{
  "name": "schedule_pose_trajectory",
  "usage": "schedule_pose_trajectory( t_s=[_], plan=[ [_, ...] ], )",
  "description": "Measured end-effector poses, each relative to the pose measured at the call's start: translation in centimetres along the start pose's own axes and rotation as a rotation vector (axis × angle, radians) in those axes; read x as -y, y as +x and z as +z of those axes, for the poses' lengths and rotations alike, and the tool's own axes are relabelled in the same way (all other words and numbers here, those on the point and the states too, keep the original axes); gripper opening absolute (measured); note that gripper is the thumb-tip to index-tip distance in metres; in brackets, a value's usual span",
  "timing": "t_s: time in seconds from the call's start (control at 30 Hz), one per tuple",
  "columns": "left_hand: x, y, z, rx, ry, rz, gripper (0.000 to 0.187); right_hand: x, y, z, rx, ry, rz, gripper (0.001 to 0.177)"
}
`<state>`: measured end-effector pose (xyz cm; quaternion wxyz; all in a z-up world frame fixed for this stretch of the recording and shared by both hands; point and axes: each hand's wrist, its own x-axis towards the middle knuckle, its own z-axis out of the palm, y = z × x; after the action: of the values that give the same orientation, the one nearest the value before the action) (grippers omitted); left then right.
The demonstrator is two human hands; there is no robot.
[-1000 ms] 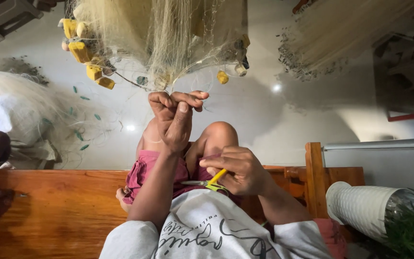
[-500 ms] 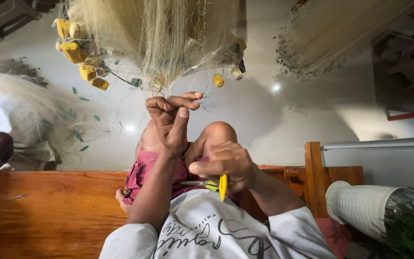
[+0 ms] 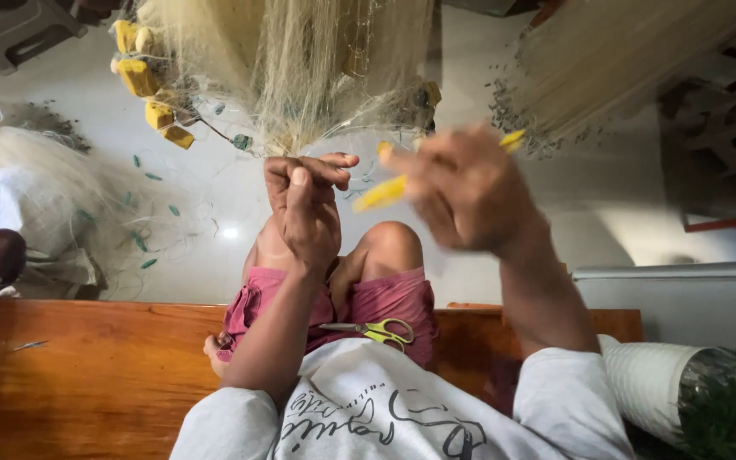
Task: Repairing a fine-mesh fishing net by weaving and knotting with a plastic shuttle and trimming with scissors.
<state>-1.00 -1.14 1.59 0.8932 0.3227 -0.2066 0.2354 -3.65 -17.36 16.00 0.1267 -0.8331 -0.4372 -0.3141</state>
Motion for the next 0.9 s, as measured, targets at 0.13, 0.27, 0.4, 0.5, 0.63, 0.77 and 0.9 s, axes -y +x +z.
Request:
schedule_pose_trajectory(
  t_s=[0.13,0.27,0.4,0.5,0.63,0.77,0.9],
  plan=[
    [-0.8,0.5,1.3,-0.058,-0.001,0.014,0.02,-1.3,2.0,-0.5,-0.013,-0.189,-0.046,0.028],
    [-1.9,0.4,2.0,-0.097,-0.052,-0.122,0.012,-1.9,2.2,-0.3,0.105,-0.238,-0.008,0.008],
    [-2.0,0.9,2.3,-0.099,-0.082,-0.145,0.012,-2.6,2.2,0.3,0.1,-0.043,0.039,0.012],
    [-3.0,1.7,3.2,-0.038,-0.089,-0.252,0.019,-2.7,1.9,1.4,0.079,0.285,0.125,0.019],
    [-1.3,2.0,2.8,0.015,-0.173,-0.268,0.021,-2.6,0.9,3.7,-0.062,0.368,0.041,0.029],
    [-1.3,2.3,3.1,0.133,-0.064,-0.298,0.027,-1.1,1.1,4.3,-0.153,0.461,0.114,0.03],
    [0.6,2.3,2.0,0.239,0.068,-0.208,0.031,-0.2,1.6,3.7,-0.244,0.214,0.038,0.018]
  ],
)
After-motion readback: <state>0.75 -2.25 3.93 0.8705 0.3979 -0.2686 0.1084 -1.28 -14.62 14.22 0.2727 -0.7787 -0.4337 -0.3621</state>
